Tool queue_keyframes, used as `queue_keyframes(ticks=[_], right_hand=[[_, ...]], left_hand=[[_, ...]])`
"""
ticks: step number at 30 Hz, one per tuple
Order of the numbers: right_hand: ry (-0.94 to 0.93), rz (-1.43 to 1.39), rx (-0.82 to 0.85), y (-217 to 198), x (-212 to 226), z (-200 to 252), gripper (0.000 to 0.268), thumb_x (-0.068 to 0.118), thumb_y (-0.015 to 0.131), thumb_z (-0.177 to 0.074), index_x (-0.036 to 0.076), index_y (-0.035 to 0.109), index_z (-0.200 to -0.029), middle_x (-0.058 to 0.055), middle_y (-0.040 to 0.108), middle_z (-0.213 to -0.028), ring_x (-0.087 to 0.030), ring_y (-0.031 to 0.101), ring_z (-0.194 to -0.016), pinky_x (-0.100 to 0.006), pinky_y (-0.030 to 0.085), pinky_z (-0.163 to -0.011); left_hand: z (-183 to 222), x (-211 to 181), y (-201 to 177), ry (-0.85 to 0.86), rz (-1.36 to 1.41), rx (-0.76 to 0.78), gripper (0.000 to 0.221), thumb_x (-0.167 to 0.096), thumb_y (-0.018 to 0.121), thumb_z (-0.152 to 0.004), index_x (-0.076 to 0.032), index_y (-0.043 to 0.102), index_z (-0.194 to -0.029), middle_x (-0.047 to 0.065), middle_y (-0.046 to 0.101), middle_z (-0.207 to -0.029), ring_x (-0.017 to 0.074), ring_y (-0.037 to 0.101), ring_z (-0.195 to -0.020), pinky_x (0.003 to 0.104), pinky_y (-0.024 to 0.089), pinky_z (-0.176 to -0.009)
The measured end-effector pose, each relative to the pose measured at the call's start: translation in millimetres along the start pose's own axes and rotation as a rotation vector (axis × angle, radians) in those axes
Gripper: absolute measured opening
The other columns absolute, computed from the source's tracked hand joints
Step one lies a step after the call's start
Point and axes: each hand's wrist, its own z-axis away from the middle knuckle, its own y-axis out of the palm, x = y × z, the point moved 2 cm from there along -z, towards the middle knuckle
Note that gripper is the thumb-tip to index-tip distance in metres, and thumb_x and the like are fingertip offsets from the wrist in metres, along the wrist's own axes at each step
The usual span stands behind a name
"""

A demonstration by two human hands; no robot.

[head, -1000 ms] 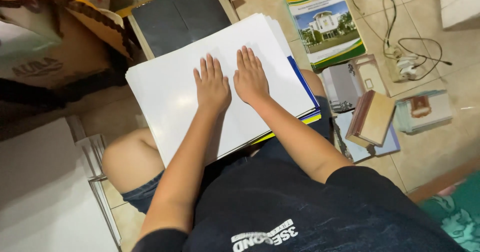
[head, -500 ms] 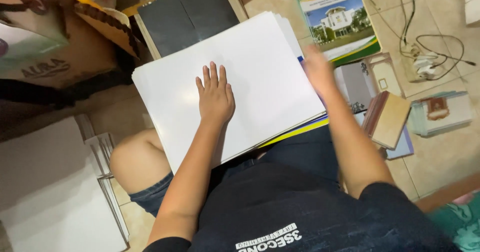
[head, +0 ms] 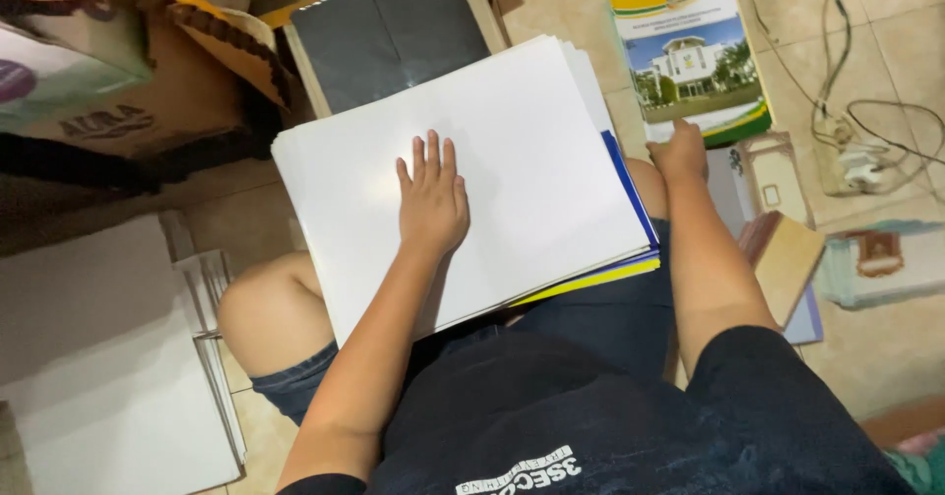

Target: Manually pressing and flattening a stack of printed booklets on the floor and flipping through the pages for inspection.

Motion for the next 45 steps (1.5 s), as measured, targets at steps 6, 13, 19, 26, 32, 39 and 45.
queue_keyframes(ticks=[6, 13, 19, 26, 32, 39, 45], right_hand=[[-0.133, 0.097, -0.176, -24, -15, -1, 0.020, 0.024, 0.066, -0.099, 0.010, 0.079, -0.105, -0.019, 0.073, -0.097, -0.039, 0.071, -0.098, -0.050, 0.059, -0.082], [-0.725, -0.452, -0.819, -201, 139, 134, 0.025, -0.018, 0.062, -0.086, -0.017, 0.074, -0.107, -0.024, 0.078, -0.106, -0.034, 0.075, -0.092, -0.038, 0.058, -0.085], [-0.877, -0.389, -0.576, -154, 204, 280, 0.021, -0.005, 0.065, -0.100, -0.007, 0.076, -0.117, -0.030, 0.071, -0.118, -0.045, 0.065, -0.114, -0.049, 0.052, -0.096], [-0.765, -0.302, -0.050, -108, 210, 324, 0.027, 0.028, 0.072, -0.094, 0.005, 0.076, -0.108, -0.018, 0.070, -0.126, -0.034, 0.064, -0.121, -0.043, 0.051, -0.101], [-0.400, 0.079, -0.222, -113, 143, 240, 0.052, 0.036, 0.068, -0.098, 0.003, 0.059, -0.137, -0.021, 0.058, -0.139, -0.036, 0.054, -0.133, -0.048, 0.044, -0.108], [-0.278, -0.183, -0.029, -157, 175, 268, 0.045, 0.027, 0.056, -0.107, -0.002, 0.057, -0.142, -0.023, 0.055, -0.145, -0.037, 0.048, -0.138, -0.048, 0.043, -0.110], [-0.285, -0.101, 0.034, -187, 206, 288, 0.056, 0.033, 0.054, -0.108, -0.011, 0.052, -0.143, -0.028, 0.049, -0.150, -0.038, 0.042, -0.143, -0.047, 0.040, -0.113]], left_hand=[[0, 0, 1, 0.014, 0.002, 0.021, 0.060, -0.029, 0.017, -0.108, -0.009, 0.019, -0.164, 0.014, 0.009, -0.172, 0.0281, 0.002, -0.159, 0.053, -0.002, -0.127], [-5, 11, 25, 0.113, 0.057, -0.252, 0.058, -0.024, 0.032, -0.104, 0.002, 0.032, -0.156, 0.016, 0.024, -0.167, 0.0320, 0.010, -0.156, 0.053, 0.006, -0.125], [6, 9, 1, 0.047, 0.098, -0.058, 0.061, -0.032, 0.015, -0.108, -0.003, 0.027, -0.161, 0.015, 0.020, -0.170, 0.0270, 0.011, -0.159, 0.049, 0.000, -0.127], [3, 15, 11, 0.134, 0.058, -0.076, 0.067, -0.046, 0.034, -0.107, -0.007, 0.030, -0.161, 0.015, 0.019, -0.170, 0.0315, 0.010, -0.158, 0.054, 0.000, -0.127], [4, 15, 5, 0.179, 0.049, 0.001, 0.081, -0.066, 0.042, -0.096, -0.018, 0.035, -0.161, 0.011, 0.015, -0.172, 0.0319, 0.003, -0.159, 0.060, -0.005, -0.124], [-2, 28, 9, 0.231, 0.124, -0.024, 0.096, -0.071, 0.066, -0.081, -0.016, 0.043, -0.156, 0.013, 0.025, -0.169, 0.0302, 0.014, -0.158, 0.057, 0.002, -0.126], [-13, 39, 23, 0.265, 0.159, -0.044, 0.104, -0.071, 0.073, -0.076, -0.011, 0.044, -0.156, 0.016, 0.030, -0.167, 0.0300, 0.019, -0.157, 0.053, 0.005, -0.127]])
